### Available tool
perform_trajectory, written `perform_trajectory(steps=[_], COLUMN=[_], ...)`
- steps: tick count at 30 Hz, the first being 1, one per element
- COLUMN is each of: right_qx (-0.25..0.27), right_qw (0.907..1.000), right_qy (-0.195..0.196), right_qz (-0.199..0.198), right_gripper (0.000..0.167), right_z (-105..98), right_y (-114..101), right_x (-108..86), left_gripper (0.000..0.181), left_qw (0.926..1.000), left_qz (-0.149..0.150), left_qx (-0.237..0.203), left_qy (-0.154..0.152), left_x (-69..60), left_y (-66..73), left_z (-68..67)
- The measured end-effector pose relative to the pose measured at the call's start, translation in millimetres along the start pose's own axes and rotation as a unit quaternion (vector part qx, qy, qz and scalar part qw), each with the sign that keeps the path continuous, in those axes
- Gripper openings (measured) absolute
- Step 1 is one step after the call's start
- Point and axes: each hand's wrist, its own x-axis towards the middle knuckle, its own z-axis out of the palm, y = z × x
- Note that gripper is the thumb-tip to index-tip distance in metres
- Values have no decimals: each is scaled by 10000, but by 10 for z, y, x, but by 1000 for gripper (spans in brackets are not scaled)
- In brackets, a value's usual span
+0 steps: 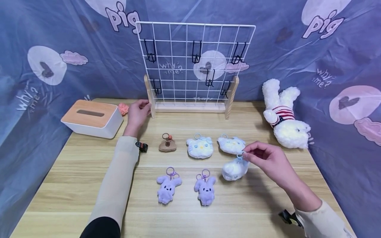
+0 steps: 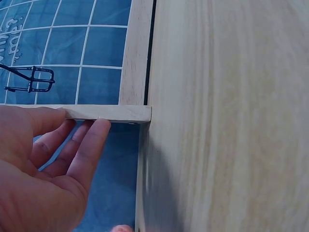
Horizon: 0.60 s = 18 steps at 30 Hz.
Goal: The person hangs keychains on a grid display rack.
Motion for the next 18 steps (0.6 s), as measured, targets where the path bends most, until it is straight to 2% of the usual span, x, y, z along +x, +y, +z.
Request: perform_trajectory(steps=[10,18], right_qx=[54,469], right_qw=[9997,9975], right_qy=[249,503], right_qz=[17,-154], right_gripper=[10,9], right_z=[-53,-107], right_y=[-106,-206], right_x=[125,341], left_gripper=[35,34], left_qw=[9999,10000], left_qz=[-60,-84], left_qx=[-95,24], left_qy=[-90,-7], left_x=[6,7], left_y=[16,-8], left_z=[12,-14])
